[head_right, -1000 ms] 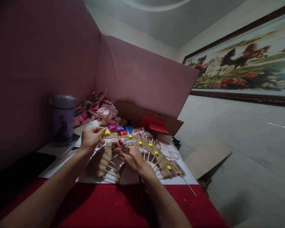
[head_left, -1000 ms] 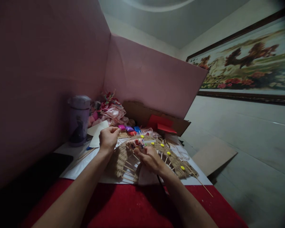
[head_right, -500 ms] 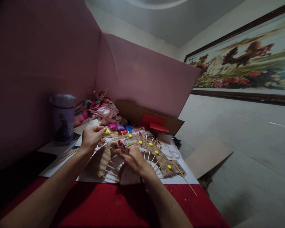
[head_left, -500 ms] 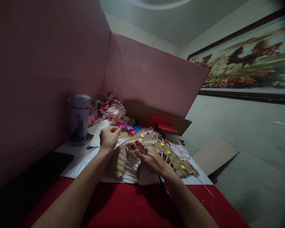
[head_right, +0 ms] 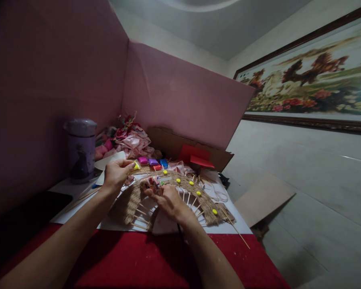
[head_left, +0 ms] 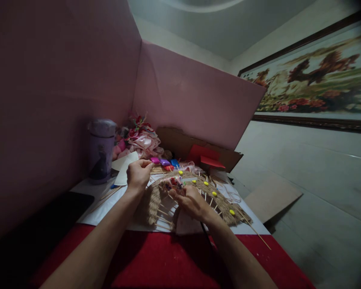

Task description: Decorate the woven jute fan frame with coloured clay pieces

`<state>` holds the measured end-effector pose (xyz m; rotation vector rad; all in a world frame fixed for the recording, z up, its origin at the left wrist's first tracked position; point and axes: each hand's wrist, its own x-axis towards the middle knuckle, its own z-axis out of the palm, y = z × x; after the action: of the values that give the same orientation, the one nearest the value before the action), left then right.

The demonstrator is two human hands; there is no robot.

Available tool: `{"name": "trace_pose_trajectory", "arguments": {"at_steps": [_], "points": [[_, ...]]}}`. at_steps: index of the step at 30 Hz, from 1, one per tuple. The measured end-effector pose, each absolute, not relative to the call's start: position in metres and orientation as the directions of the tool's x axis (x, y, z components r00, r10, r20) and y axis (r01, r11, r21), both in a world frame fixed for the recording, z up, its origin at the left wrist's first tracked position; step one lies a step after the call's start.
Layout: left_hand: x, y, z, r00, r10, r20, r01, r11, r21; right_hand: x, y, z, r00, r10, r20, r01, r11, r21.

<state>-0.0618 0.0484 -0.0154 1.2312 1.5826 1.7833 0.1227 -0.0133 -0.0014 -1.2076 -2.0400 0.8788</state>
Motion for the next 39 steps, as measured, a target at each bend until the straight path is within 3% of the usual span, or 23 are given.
{"name": "trace_pose_trajectory", "arguments": {"at_steps": [14,23,32,39], "points": [[-0.0615,0.0458,-0.0137,-0.487,0.822,0.297,0.205,-0.223,0.953,0.1230,-0.0107,-0.0038,-0.389,0.904,0.179,0.547,0.383,-0.744],[-0.0575,0.0436,-0.0105,-0.433,0.832,0.347,0.171,-0.302,0.938,0.1232,-0.0090,-0.0069,-0.377,0.912,0.163,0.575,0.368,-0.730],[-0.0565,0.0424,-0.0087,-0.446,0.842,0.304,0.173,-0.252,0.952,0.1240,-0.0066,-0.0109,-0.373,0.907,0.193,0.585,0.392,-0.710],[-0.0576,0.0413,-0.0085,-0.434,0.847,0.306,0.197,-0.242,0.950,0.1218,-0.0078,-0.0115,-0.335,0.923,0.191,0.549,0.356,-0.757]]}}
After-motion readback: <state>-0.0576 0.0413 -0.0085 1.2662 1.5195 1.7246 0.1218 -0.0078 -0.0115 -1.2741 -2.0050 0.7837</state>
